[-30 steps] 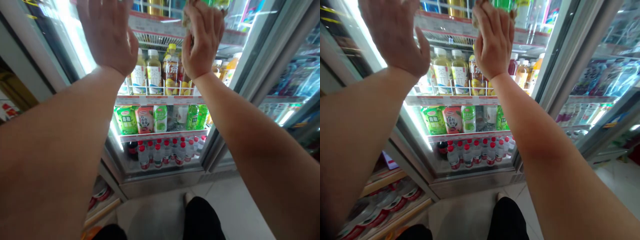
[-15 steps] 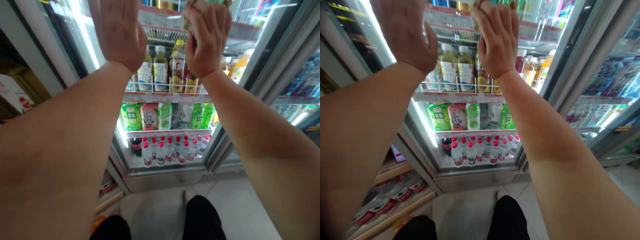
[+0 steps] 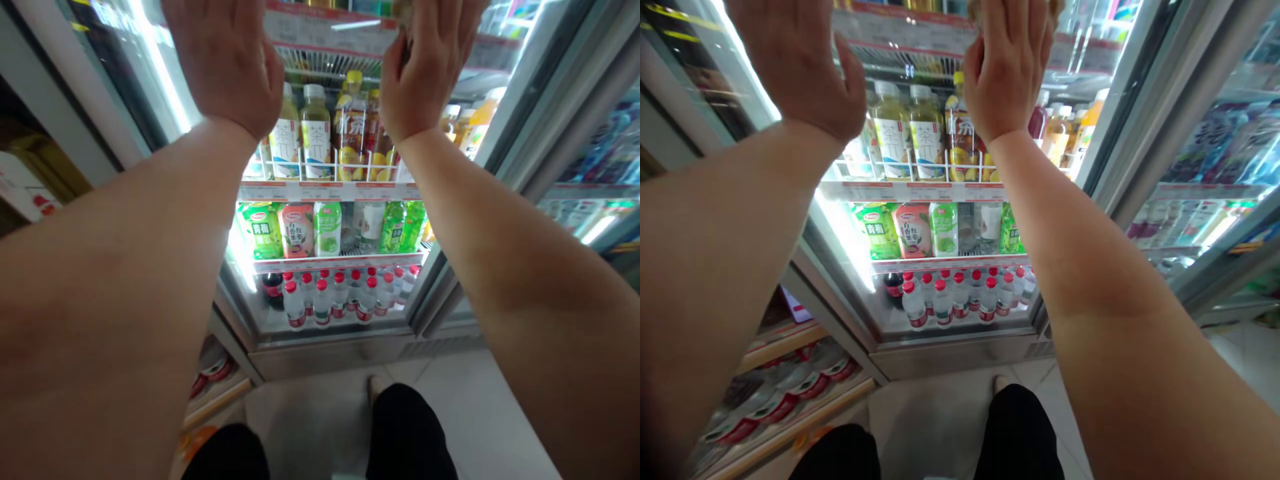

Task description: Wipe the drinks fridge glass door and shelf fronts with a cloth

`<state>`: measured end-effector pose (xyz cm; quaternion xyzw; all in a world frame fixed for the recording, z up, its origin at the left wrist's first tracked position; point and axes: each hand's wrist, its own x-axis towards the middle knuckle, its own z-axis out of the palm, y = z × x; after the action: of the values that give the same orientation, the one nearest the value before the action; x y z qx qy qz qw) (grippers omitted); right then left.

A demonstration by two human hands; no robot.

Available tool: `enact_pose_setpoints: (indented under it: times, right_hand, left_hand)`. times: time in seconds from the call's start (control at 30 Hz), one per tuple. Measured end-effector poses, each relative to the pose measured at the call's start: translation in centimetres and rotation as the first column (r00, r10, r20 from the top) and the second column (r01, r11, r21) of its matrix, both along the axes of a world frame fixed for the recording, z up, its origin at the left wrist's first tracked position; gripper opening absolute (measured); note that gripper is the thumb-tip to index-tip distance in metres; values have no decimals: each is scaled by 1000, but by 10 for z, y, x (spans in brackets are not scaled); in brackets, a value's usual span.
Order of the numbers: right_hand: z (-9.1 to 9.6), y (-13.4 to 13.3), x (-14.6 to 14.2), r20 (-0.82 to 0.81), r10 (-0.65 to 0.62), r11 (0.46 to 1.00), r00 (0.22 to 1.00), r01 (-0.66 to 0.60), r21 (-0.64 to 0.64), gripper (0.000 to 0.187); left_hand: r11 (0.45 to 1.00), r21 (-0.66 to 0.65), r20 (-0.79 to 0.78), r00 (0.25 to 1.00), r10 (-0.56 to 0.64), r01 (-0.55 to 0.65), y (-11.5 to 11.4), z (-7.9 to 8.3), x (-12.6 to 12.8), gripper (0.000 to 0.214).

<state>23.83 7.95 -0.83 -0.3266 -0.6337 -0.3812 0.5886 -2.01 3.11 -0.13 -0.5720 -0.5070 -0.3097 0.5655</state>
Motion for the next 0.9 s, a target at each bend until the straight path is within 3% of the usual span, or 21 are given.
enact_pose_setpoints:
  times: [0.17, 0.37, 0.57, 0.9]
  right_hand:
    - [-3, -7, -2, 300, -7, 989, 954, -37, 141, 51]
    - [-1, -6, -2, 44, -16, 1000, 999, 15, 23, 56]
    - [-5, -5, -2, 210, 5, 983, 978, -43, 177, 56]
    - [0, 5, 0, 209, 12, 977, 978, -56, 204, 53]
  left_hand:
    - [999, -26, 56, 998, 25, -24, -3, -1, 4, 62]
    - [1000, -29, 19, 1000, 5, -4, -3, -1, 2, 60]
    - [997, -24, 50, 996, 71, -69, -4, -2, 3, 59]
    - [996, 67, -48, 997, -62, 66, -6, -7, 1, 54]
